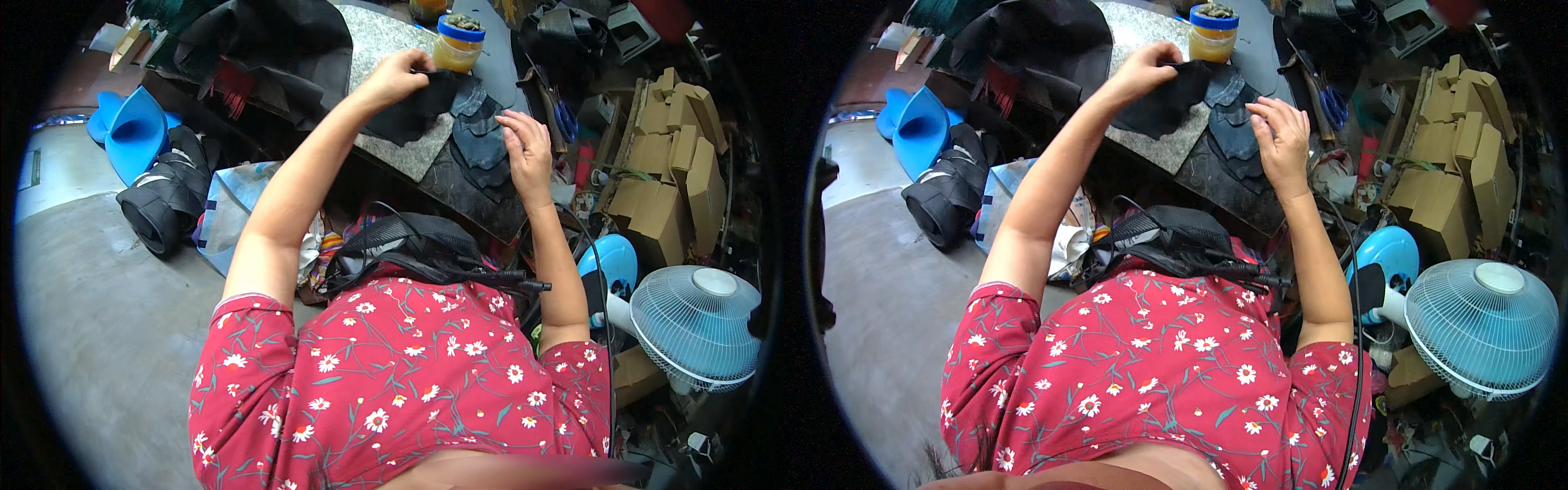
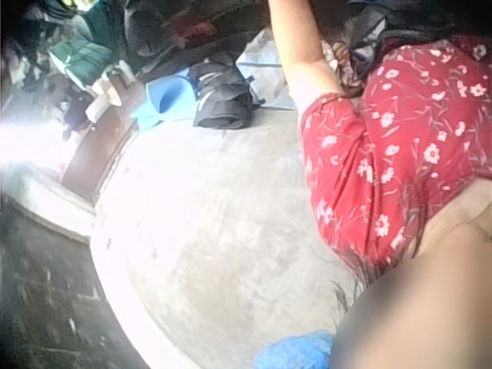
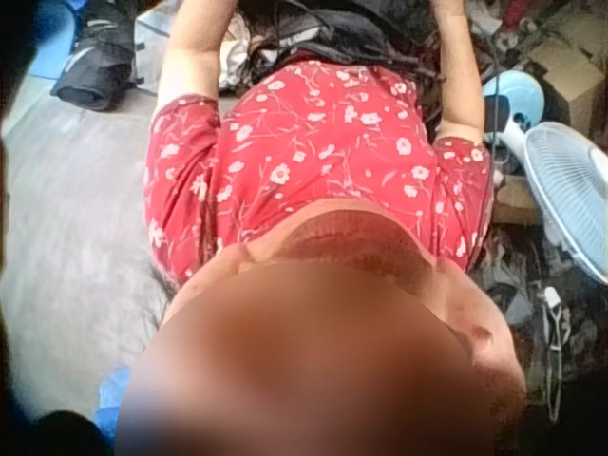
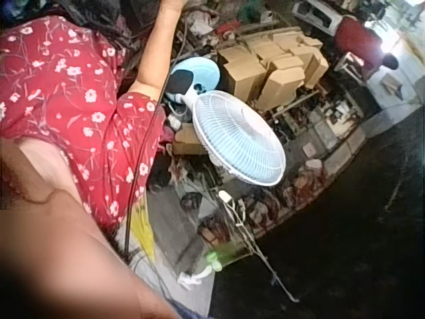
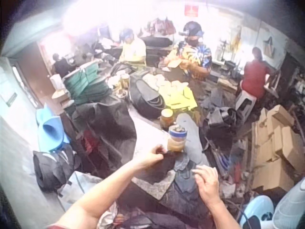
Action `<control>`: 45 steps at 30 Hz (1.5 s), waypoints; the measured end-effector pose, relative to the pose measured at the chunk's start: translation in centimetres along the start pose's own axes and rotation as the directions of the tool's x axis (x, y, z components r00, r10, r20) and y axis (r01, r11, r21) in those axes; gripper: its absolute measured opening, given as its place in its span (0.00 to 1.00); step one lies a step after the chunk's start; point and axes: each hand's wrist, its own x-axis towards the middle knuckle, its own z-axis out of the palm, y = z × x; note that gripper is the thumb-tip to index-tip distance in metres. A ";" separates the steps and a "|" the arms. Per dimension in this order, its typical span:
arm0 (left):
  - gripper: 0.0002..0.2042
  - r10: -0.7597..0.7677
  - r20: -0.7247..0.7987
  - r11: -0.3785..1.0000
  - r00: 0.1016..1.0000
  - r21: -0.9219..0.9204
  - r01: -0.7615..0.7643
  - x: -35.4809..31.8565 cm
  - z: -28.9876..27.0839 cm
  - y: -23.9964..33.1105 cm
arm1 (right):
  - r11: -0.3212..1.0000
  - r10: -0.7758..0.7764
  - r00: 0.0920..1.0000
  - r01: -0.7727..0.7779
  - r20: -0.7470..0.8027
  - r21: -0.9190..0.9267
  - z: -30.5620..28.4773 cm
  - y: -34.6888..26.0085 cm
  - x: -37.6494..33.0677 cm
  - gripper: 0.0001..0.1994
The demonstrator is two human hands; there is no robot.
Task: The person handles black leather pieces on a workbench, aligns and presses them together, and applies a substance from a small container to the edges. The person then places the assembled pieces onto a larger leather sheet and smooths them down.
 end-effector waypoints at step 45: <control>0.34 0.307 -0.246 0.899 0.919 0.391 -0.195 7.0 2.6 -0.3 | 0.837 -0.081 0.997 0.072 0.006 -0.542 1.1 -1.9 6.9 0.16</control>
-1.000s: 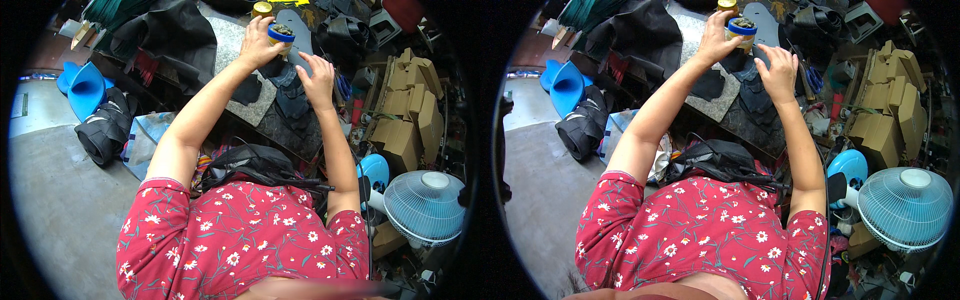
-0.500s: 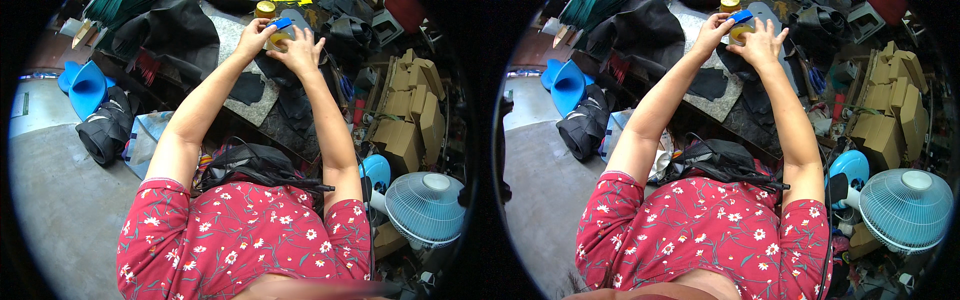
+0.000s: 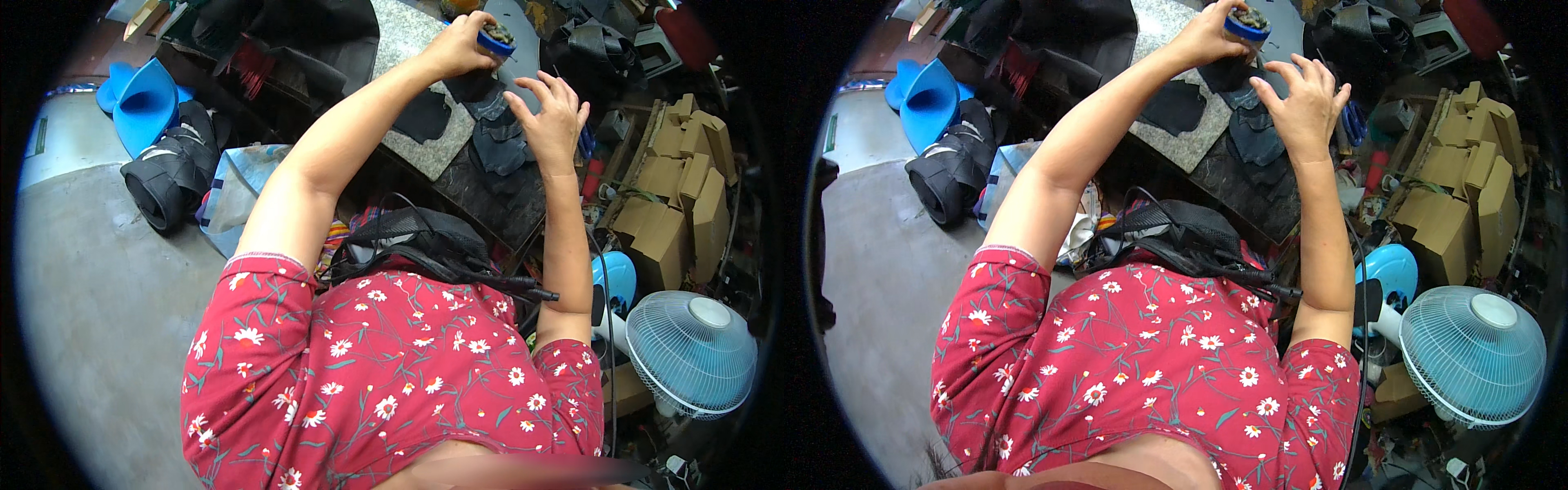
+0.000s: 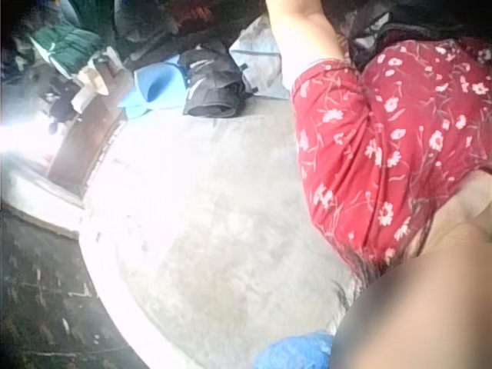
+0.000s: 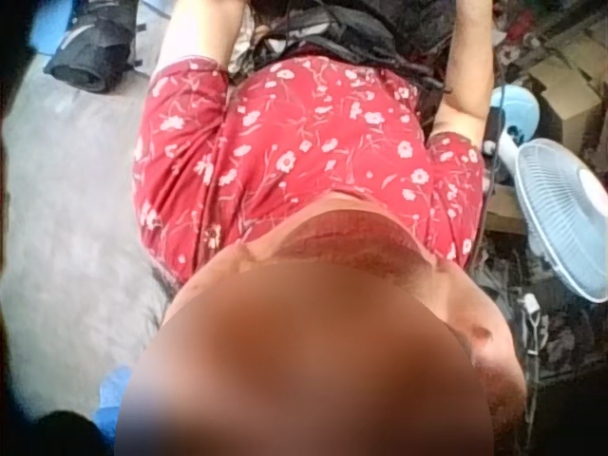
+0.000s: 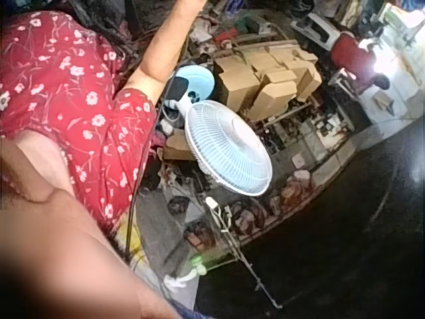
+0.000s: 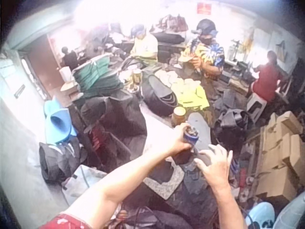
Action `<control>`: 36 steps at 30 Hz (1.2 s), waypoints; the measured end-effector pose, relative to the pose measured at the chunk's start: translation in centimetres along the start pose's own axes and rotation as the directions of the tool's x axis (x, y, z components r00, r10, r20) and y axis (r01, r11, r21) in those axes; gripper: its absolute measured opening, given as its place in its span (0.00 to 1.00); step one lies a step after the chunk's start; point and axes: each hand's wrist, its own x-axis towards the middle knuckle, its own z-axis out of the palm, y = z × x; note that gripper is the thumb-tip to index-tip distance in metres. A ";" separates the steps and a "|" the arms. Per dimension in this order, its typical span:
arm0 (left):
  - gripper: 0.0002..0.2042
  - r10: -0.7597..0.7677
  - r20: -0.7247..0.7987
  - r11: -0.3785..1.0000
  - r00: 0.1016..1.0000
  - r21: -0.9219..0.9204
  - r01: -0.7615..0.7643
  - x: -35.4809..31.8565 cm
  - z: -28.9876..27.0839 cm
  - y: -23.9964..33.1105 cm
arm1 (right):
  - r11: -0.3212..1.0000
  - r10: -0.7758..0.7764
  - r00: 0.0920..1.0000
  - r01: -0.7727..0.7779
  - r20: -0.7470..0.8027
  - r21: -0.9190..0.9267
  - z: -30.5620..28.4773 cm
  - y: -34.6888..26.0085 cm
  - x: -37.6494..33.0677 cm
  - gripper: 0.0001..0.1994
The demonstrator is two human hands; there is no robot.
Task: The person handles black leather pieces on a workbench, aligns and presses them together, and applies a substance from a small container to the edges. The person then places the assembled pieces onto a larger leather sheet and smooths them down.
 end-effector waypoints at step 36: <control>0.19 -0.175 0.178 0.855 0.968 0.515 0.060 -14.4 -6.6 2.1 | 0.941 -0.293 0.890 0.204 0.348 0.270 8.1 -3.4 -5.4 0.19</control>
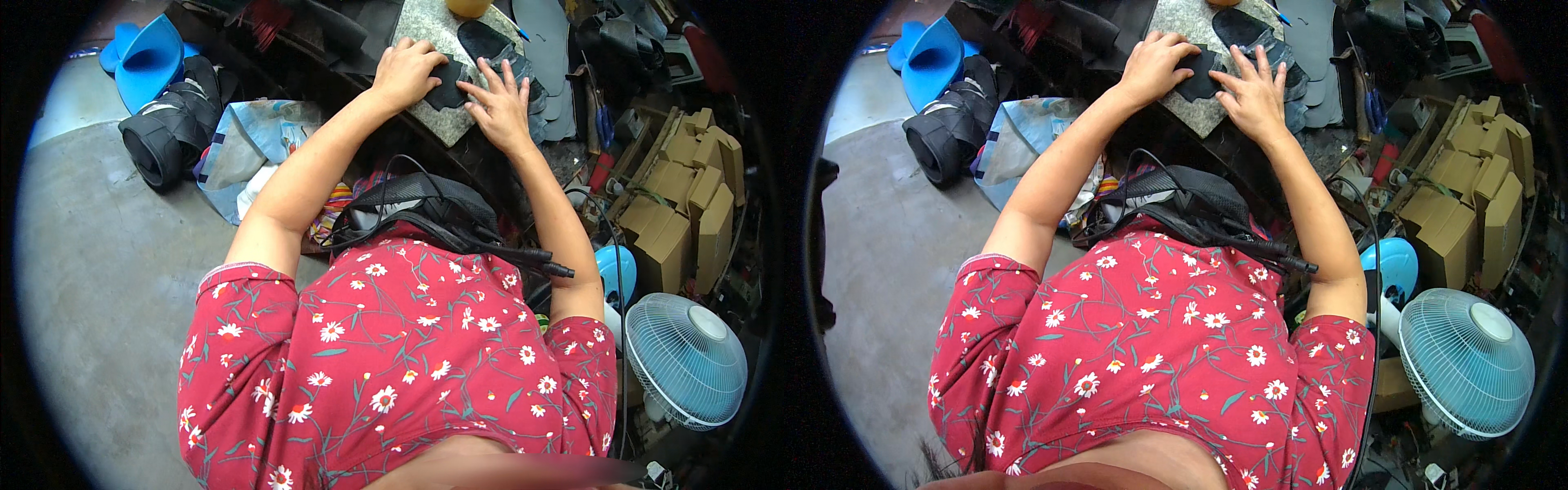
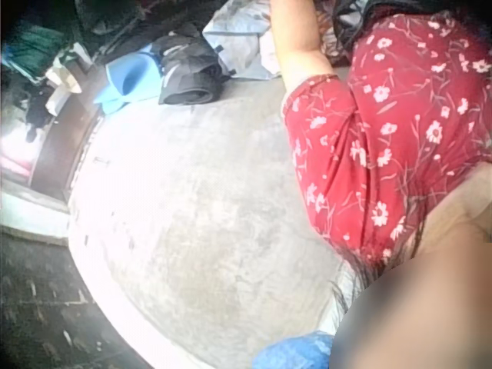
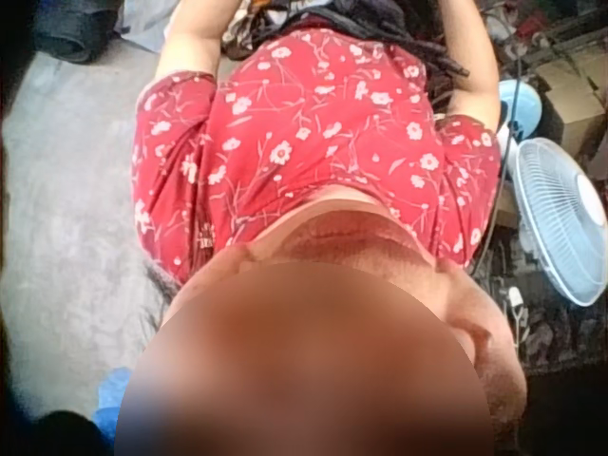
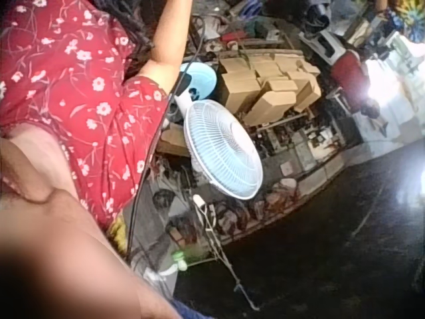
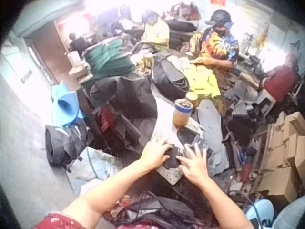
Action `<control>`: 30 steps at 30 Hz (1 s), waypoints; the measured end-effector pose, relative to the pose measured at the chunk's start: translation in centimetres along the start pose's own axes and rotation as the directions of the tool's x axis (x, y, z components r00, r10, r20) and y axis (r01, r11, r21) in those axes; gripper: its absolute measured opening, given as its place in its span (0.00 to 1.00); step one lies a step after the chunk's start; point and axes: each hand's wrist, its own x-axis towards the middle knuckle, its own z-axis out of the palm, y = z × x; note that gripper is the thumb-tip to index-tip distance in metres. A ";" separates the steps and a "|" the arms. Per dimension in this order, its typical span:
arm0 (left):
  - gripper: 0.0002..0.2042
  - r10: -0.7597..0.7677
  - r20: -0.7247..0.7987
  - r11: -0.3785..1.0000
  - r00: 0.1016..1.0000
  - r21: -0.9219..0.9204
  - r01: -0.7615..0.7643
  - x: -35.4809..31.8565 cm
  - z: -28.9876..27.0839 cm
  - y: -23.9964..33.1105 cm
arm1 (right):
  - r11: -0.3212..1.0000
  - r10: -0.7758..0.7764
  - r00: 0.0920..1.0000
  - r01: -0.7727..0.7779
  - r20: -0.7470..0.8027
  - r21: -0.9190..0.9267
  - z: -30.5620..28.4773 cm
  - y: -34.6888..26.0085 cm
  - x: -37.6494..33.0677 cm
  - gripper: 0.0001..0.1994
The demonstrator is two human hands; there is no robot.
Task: The person handles black leather pieces on a workbench, aligns and presses them together, and applies a substance from a small container to the edges. The person then places the assembled pieces onto a larger leather sheet and smooths them down.
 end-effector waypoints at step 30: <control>0.21 0.002 0.018 0.996 1.000 0.085 -0.004 0.9 -0.1 0.2 | 0.947 -0.253 0.967 0.251 0.018 -0.201 -2.3 -1.7 -2.7 0.20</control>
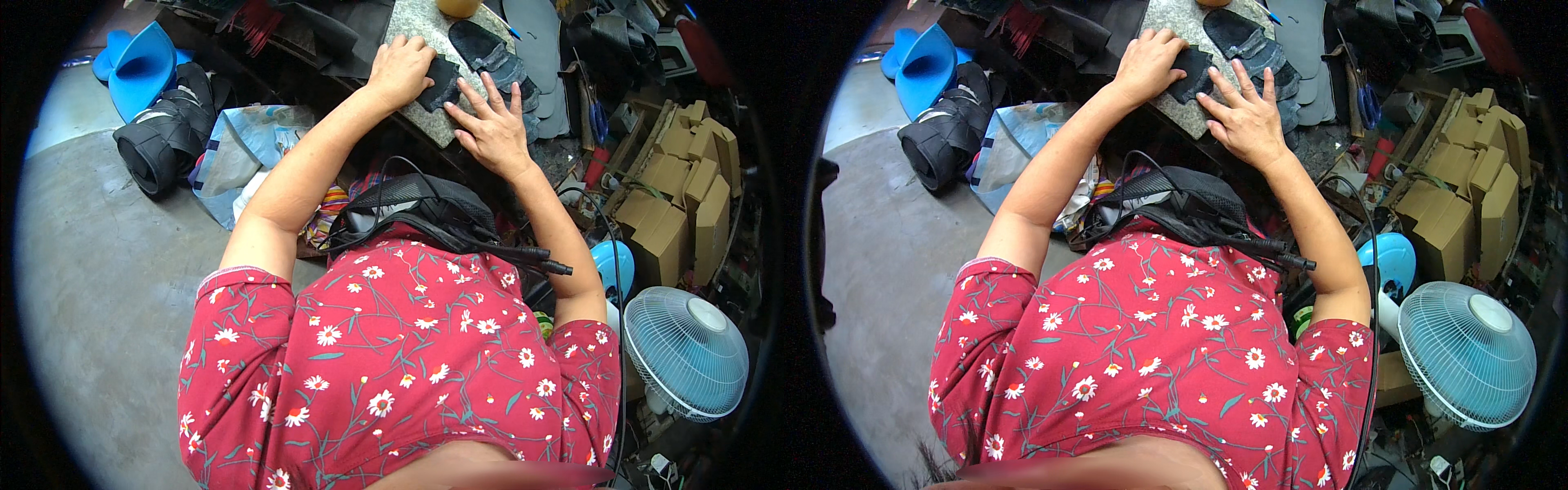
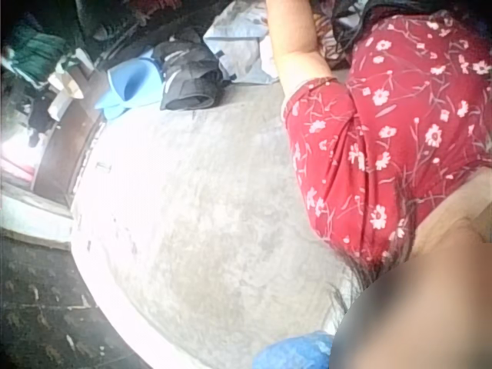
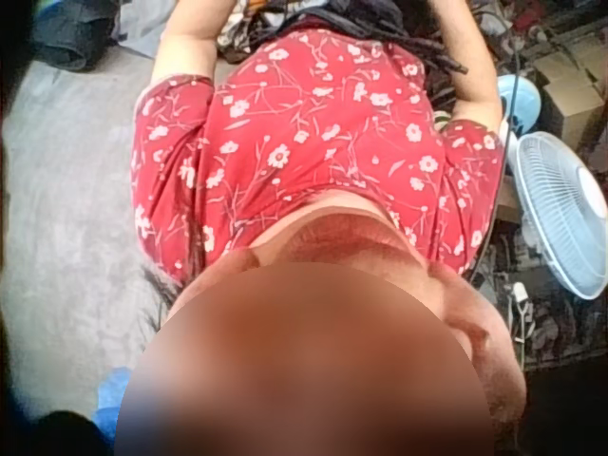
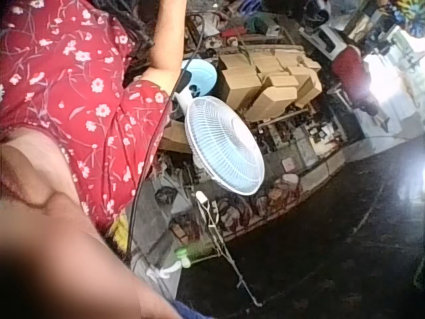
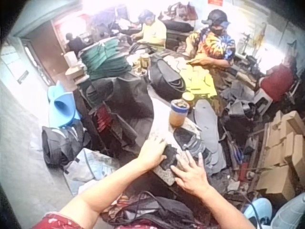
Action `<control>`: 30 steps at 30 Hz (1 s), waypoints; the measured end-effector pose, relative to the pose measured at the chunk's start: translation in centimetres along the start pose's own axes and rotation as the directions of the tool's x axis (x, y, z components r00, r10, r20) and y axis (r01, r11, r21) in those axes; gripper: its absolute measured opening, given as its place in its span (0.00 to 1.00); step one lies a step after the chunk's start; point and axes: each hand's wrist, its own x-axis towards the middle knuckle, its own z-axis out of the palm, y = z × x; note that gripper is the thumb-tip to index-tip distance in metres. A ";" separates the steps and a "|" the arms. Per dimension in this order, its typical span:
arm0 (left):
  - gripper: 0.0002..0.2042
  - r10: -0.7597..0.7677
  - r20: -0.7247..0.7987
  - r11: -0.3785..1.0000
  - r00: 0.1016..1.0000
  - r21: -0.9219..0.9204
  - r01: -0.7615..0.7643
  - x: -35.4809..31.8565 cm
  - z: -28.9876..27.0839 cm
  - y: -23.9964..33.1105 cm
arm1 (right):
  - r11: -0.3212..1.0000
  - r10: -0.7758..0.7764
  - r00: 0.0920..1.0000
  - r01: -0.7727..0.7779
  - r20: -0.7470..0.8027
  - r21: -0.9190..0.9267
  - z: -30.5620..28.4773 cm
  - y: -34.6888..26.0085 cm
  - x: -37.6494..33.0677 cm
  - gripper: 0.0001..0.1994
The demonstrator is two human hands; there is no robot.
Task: The person handles black leather pieces on a workbench, aligns and presses them together, and applies a substance from a small container to the edges. The person then places the assembled pieces onto a larger leather sheet and smooths them down.
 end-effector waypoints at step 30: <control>0.23 0.020 0.065 0.998 0.998 -0.062 -0.016 0.7 -0.3 -0.6 | 0.964 0.173 0.985 -0.169 0.000 -0.207 1.3 0.7 2.4 0.31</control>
